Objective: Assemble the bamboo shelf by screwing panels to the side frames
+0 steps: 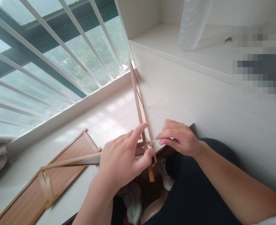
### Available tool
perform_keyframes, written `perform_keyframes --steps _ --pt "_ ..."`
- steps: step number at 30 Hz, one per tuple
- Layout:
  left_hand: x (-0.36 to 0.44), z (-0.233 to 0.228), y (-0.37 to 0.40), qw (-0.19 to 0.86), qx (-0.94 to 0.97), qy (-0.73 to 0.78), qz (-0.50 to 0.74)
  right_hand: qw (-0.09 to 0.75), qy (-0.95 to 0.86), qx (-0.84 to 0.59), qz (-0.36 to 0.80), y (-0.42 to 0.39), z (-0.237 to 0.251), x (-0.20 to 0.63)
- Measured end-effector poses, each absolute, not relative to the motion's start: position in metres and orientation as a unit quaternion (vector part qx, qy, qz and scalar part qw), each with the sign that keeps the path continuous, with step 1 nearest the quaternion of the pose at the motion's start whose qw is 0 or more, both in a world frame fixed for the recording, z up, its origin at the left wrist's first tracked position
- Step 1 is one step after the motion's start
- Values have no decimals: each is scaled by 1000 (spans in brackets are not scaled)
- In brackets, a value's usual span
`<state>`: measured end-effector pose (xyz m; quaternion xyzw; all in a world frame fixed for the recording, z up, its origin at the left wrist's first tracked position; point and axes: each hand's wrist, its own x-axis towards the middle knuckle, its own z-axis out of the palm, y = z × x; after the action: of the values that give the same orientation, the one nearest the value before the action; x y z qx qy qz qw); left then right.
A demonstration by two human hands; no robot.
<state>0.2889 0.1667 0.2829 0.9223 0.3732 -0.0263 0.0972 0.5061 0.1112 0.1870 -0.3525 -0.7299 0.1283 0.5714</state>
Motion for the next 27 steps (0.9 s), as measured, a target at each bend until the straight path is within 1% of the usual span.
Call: perform_keyframes --steps 12,20,23,27 --pt "289 283 167 98 923 371 -22 542 -756 -365 38 110 185 505" --pt "289 283 167 96 924 370 -24 510 -762 -390 -81 104 187 506" --pt "290 283 167 94 924 371 -27 506 -766 -386 -91 103 187 506" --pt "289 282 167 91 924 371 -25 508 -772 -375 -68 105 190 506"
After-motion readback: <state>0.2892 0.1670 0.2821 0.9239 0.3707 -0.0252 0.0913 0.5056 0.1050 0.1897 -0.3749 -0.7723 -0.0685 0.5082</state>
